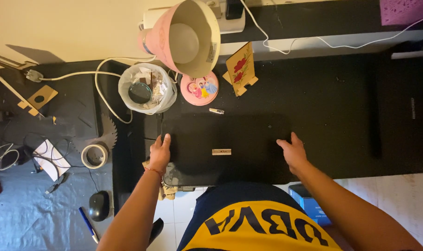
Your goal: Cleaning a laptop and a desk surface using a cloth and paper towel.
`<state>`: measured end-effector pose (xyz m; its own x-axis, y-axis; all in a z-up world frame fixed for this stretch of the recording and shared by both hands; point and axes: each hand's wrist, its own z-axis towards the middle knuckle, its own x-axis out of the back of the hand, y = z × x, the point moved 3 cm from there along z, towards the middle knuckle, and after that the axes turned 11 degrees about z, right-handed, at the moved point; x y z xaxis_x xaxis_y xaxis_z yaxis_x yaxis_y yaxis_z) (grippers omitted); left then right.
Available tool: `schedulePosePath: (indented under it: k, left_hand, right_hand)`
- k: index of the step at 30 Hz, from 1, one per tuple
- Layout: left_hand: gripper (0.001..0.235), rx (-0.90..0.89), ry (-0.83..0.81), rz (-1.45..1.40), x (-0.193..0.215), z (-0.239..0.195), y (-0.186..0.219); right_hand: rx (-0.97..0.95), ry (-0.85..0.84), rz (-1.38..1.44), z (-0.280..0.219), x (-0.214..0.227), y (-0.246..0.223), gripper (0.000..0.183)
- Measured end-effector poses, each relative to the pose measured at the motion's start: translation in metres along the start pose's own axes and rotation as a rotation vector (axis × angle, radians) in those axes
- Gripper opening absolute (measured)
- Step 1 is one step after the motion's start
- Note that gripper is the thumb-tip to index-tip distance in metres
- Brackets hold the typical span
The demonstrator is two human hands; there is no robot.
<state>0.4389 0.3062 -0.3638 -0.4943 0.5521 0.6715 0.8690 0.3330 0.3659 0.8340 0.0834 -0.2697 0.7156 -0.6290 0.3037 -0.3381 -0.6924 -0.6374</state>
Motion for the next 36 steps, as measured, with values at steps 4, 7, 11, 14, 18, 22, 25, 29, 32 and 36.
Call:
schedulePosePath:
  k: [4, 7, 11, 14, 18, 22, 25, 29, 32, 36]
  left_hand:
    - [0.076, 0.059, -0.025, 0.029, 0.012, -0.023, 0.011]
    - [0.077, 0.067, -0.045, 0.018, 0.01, -0.021, 0.009]
    - [0.078, 0.079, -0.055, 0.013, 0.018, -0.034, 0.019]
    - [0.076, 0.071, -0.059, 0.032, 0.009, -0.023, 0.009]
    - [0.075, 0.055, -0.049, 0.031, 0.014, -0.03, 0.017]
    - [0.076, 0.041, -0.04, 0.038, 0.011, -0.025, 0.012]
    - [0.074, 0.043, -0.037, 0.06, 0.015, -0.035, 0.02]
    - [0.076, 0.031, -0.037, 0.075, 0.003, -0.013, 0.005]
    - [0.075, 0.023, -0.042, 0.08, 0.016, -0.036, 0.027]
    - [0.072, 0.016, -0.039, 0.084, 0.018, -0.036, 0.03]
  right_hand:
    - [-0.017, -0.005, 0.0, -0.006, -0.002, -0.004, 0.085]
    - [-0.022, -0.005, -0.002, -0.008, -0.004, -0.007, 0.085]
    - [-0.038, 0.003, -0.015, -0.003, -0.004, -0.004, 0.086]
    - [-0.04, 0.02, -0.035, -0.009, -0.005, -0.01, 0.086]
    - [-0.018, 0.02, -0.014, -0.013, -0.006, -0.014, 0.088]
    - [-0.04, 0.014, -0.027, -0.01, -0.006, -0.012, 0.087]
    - [-0.041, 0.01, -0.035, -0.011, -0.01, -0.017, 0.089]
    - [-0.032, 0.003, -0.041, -0.007, -0.011, -0.017, 0.092]
    - [-0.034, 0.006, -0.046, -0.007, -0.015, -0.028, 0.093]
    - [-0.053, -0.008, -0.082, 0.0, -0.012, -0.027, 0.093]
